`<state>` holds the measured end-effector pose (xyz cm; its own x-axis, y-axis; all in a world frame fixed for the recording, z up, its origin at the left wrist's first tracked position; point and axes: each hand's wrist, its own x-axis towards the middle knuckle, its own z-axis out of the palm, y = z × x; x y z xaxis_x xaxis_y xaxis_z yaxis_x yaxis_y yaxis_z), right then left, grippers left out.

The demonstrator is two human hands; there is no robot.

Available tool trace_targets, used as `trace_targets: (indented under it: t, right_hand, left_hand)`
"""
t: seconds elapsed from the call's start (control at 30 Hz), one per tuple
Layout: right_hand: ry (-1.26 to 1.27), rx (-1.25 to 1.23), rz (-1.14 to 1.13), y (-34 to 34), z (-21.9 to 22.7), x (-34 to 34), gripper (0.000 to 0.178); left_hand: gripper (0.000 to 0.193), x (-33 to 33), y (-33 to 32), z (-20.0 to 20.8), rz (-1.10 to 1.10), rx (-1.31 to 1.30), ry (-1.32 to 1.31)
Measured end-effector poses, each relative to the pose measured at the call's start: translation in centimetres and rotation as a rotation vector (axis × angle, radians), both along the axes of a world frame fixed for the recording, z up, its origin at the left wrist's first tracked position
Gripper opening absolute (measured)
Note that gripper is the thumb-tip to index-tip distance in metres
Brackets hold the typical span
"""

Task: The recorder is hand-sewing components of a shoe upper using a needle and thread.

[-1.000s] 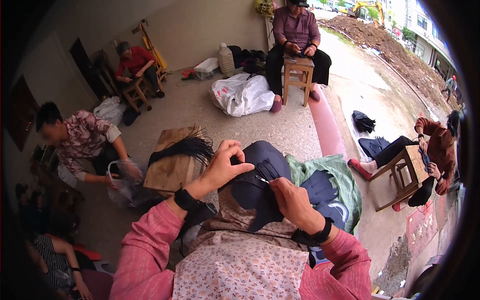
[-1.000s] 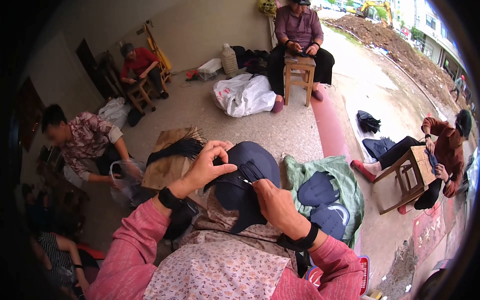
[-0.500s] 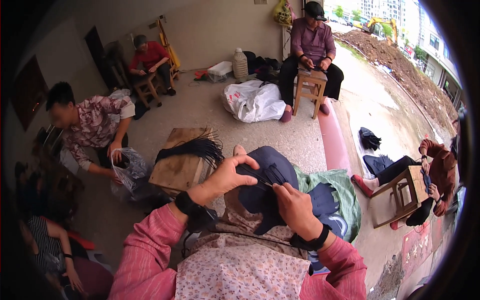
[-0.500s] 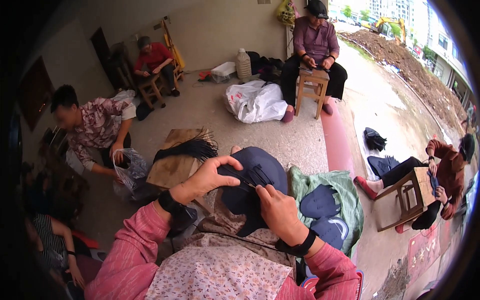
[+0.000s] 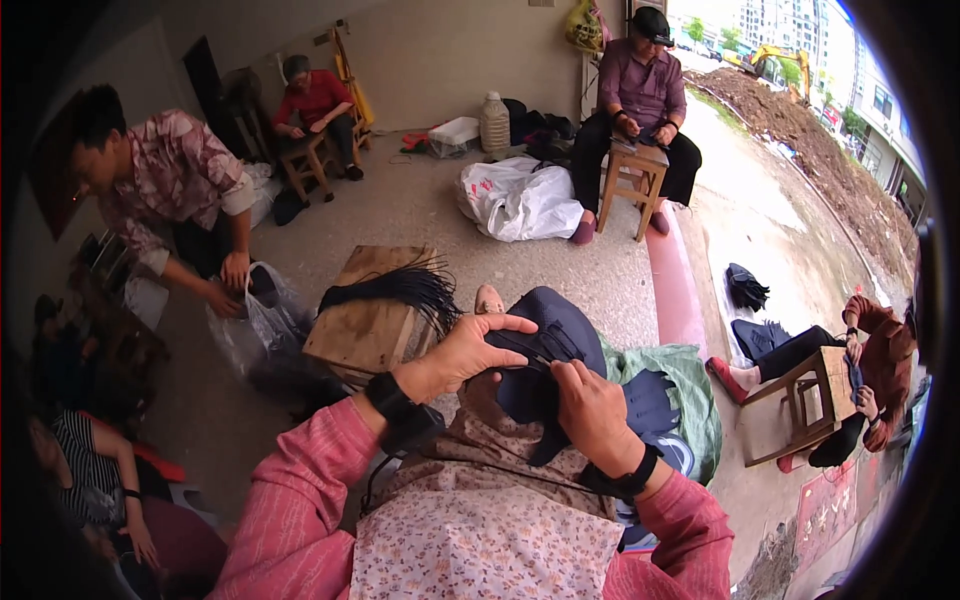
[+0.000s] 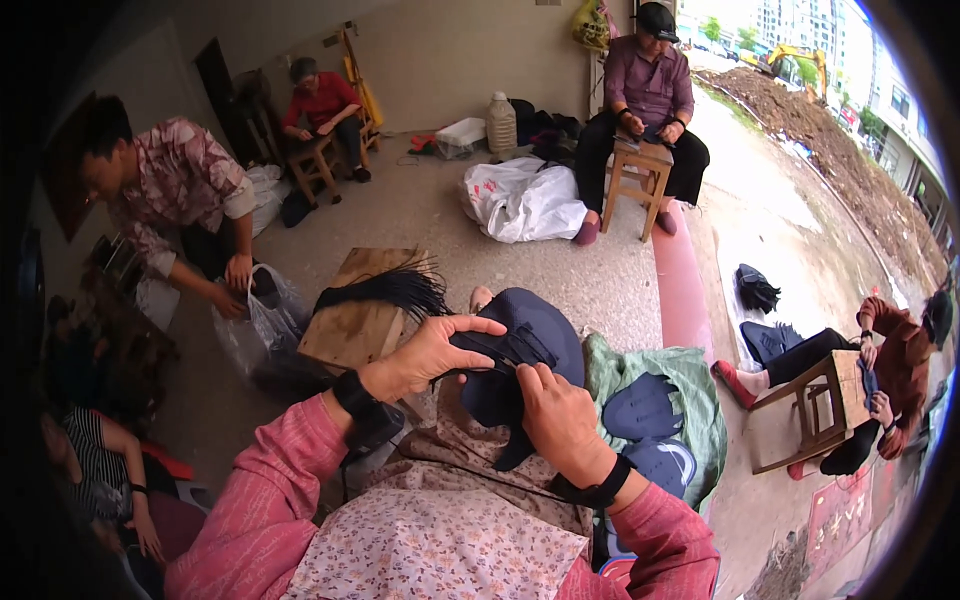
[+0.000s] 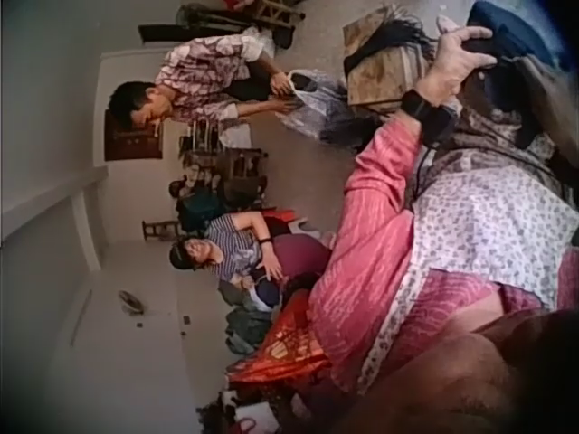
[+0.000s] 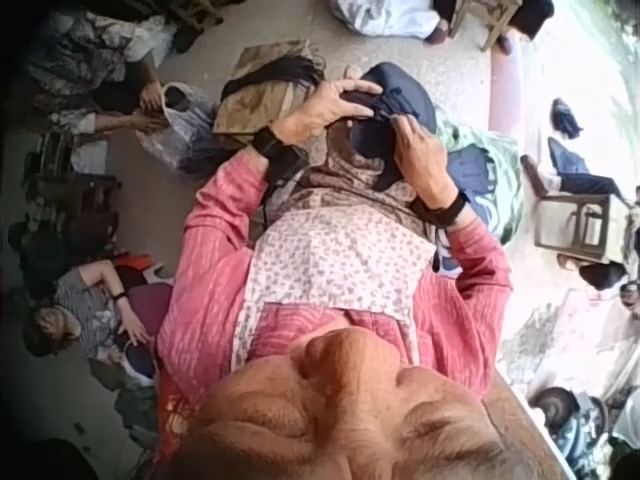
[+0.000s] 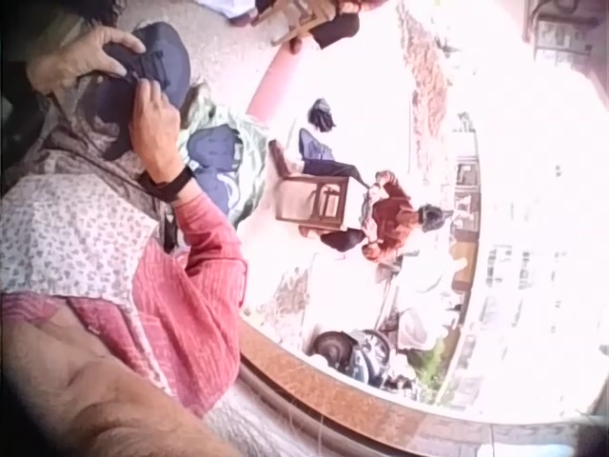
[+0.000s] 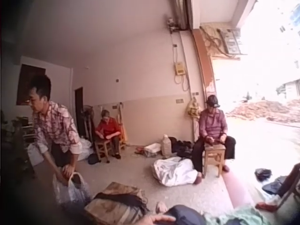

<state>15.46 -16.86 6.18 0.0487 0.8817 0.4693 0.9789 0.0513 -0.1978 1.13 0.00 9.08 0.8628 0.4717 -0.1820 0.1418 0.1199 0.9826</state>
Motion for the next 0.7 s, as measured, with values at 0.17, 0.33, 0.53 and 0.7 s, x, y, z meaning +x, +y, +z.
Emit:
trace_targets:
  t: [0.17, 0.33, 0.53, 0.7]
  right_hand:
    - [0.159, 0.115, 0.003, 2.2, -0.8, -0.5, 0.023]
    - [0.236, 0.113, -0.071, 1.9, -1.0, -0.4, 0.005]
    - [0.202, 0.04, -0.126, 1.8, 0.1, -0.8, 0.012]
    - [0.206, 0.085, -0.09, 2.5, -0.2, -0.4, 0.013]
  left_hand:
    - [0.043, 0.2, 0.0, -0.9, 0.02, -0.011, 0.002]
    - [0.035, 0.0, 1.2, -1.8, -0.07, 0.12, -0.06]
    - [0.023, -1.8, 2.8, -2.1, 0.055, 0.88, -0.11]
    - [0.017, -4.9, 5.4, -0.9, 0.096, 1.122, -0.001]
